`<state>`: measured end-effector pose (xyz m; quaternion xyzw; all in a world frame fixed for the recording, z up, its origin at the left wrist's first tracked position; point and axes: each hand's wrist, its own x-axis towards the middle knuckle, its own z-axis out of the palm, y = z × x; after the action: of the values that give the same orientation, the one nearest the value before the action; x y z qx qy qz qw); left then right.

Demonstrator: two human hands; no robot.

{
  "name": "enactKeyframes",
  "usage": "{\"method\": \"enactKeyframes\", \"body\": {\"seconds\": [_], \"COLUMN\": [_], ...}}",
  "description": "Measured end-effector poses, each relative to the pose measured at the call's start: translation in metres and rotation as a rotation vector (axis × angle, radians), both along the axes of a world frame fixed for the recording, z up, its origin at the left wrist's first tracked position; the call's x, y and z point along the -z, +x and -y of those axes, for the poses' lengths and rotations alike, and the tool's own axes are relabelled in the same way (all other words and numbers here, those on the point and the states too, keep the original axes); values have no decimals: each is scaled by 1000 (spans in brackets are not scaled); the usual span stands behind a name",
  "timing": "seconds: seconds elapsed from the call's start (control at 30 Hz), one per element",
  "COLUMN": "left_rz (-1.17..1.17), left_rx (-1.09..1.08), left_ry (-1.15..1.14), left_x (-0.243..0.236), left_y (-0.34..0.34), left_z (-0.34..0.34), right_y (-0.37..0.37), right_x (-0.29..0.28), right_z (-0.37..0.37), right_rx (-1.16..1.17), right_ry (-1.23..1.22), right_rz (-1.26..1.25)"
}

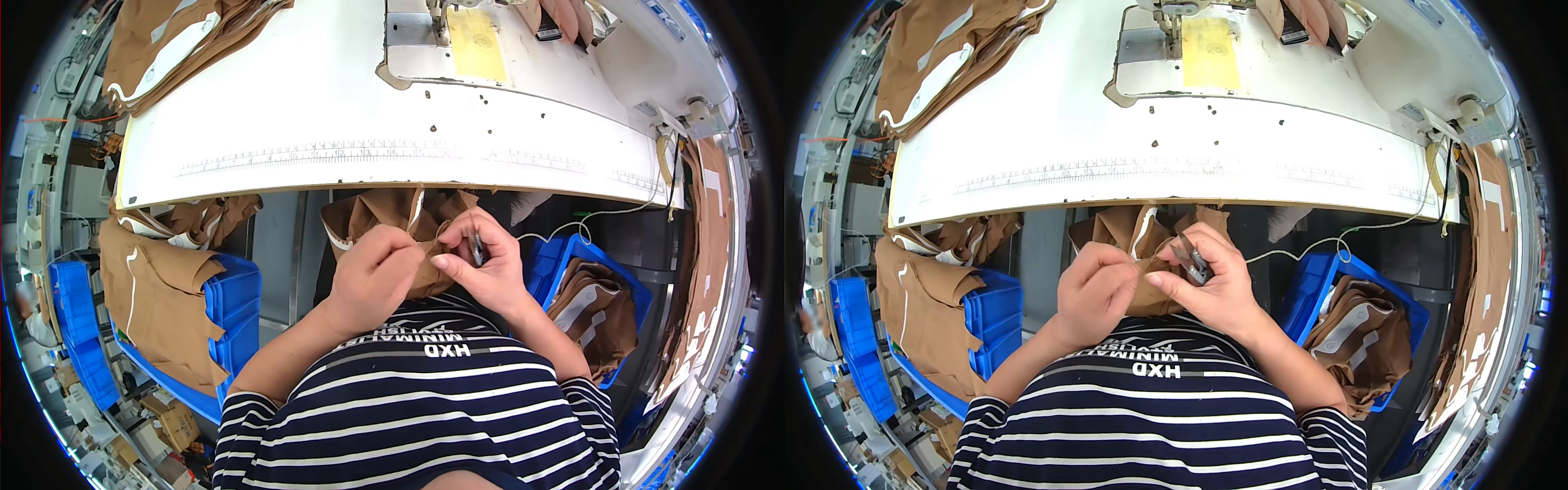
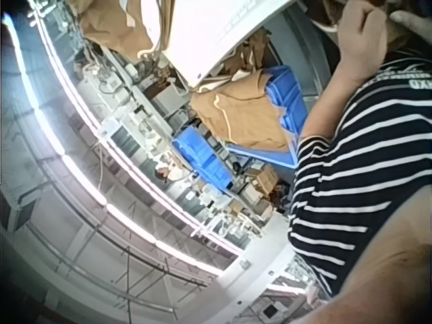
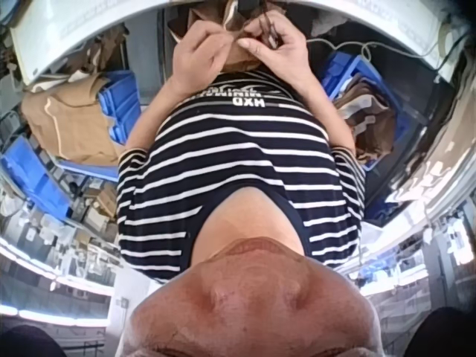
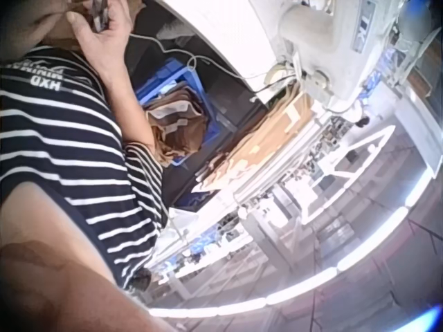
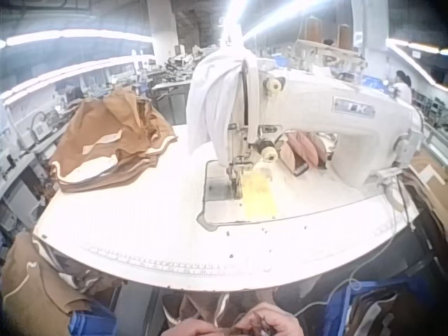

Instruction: The person turns a fabric piece, trims loose threads along its seams using thread snips, and unfolds and positions the fabric piece on the work table.

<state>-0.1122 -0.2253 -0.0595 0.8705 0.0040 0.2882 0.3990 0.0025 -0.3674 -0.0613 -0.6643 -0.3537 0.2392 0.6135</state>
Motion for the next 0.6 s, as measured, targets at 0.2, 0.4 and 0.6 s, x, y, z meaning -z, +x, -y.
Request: {"method": "enactKeyframes", "body": {"seconds": [0.2, 0.4, 0.6], "left_rz": [82, 138, 167], "left_rx": [47, 52, 101], "left_ry": [70, 180, 149], "left_x": [5, 9, 9], "left_y": [4, 1, 7], "left_z": [1, -3, 1], "right_y": [0, 4, -2], "right_x": [4, 4, 1], "right_z": [3, 14, 4], "right_rx": [-99, 3, 16], "right_ry": [52, 82, 12], "right_rz": [-157, -191, 337]}}
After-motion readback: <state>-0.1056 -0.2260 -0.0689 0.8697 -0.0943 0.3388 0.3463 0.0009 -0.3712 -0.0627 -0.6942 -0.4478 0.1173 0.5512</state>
